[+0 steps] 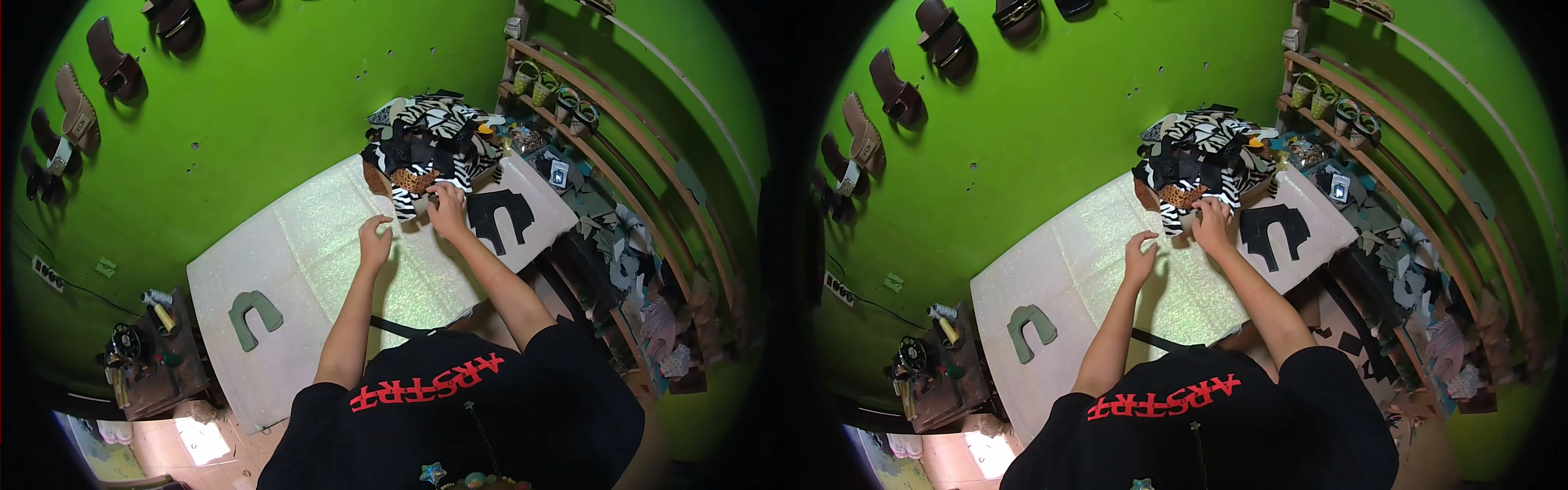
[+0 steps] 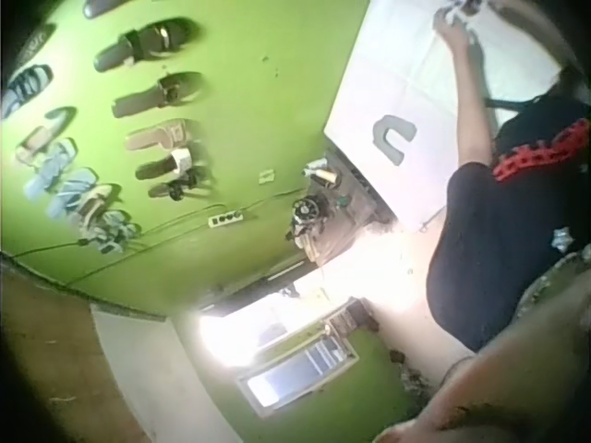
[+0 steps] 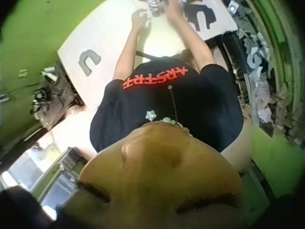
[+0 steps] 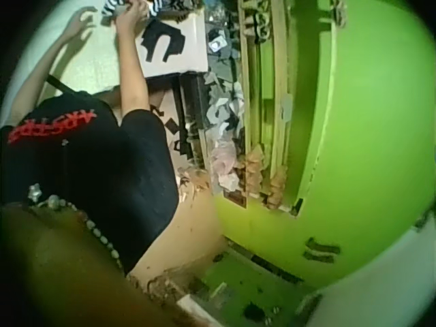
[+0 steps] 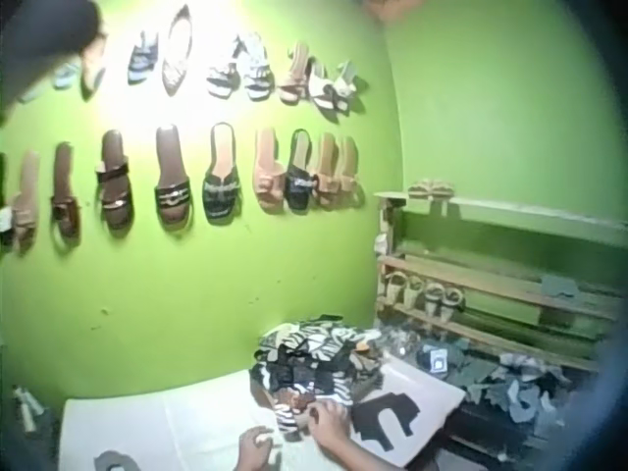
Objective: The person sorts various shoe upper components by picking them from a pile and laying them flat on a table one by one.
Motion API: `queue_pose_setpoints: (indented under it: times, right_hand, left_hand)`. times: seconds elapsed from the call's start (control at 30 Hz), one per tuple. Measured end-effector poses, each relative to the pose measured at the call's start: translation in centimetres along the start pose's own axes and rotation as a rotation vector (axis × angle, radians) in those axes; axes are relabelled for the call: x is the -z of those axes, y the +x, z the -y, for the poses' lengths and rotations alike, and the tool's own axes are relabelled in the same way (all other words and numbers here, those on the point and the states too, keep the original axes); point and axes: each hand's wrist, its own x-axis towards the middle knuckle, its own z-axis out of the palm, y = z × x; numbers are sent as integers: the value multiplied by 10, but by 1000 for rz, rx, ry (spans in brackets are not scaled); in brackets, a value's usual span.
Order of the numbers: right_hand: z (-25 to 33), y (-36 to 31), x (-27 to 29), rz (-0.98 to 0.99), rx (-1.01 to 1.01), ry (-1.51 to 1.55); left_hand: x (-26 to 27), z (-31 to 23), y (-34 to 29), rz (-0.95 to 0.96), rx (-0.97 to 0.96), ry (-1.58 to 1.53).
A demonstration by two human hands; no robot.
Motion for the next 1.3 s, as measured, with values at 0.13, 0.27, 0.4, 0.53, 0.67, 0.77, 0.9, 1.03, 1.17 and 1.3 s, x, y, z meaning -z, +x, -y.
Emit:
queue_pose_setpoints:
  times: [0.13,0.27,0.4,0.53,0.67,0.77,0.9,1.03,1.17,1.3]
  right_hand:
    - [-2,32,12,106,100,-48]
    - [-19,57,7,203,203,-122]
    - [-11,66,-4,227,181,-277]
    - [-11,68,-6,273,192,-208]
    - [4,71,-6,243,177,88]
    - [16,67,-3,229,127,260]
    - [30,56,-1,251,76,347]
    - [33,42,0,307,116,352]
    - [21,41,0,320,33,408]
    - [14,54,1,283,-6,643]
  left_hand:
    - [-32,-10,21,50,-36,-109]
    - [-52,-26,37,89,-3,-112]
    - [-47,-19,45,90,25,-105]
    - [-43,-19,50,100,139,-140]
    - [-45,-17,54,-24,265,-346]
    - [-35,-28,58,-10,409,-522]
    - [-20,-51,59,-123,375,-668]
    - [0,-46,59,-263,332,-813]
    - [22,-53,58,-250,337,-882]
    - [38,-65,55,-76,367,-809]
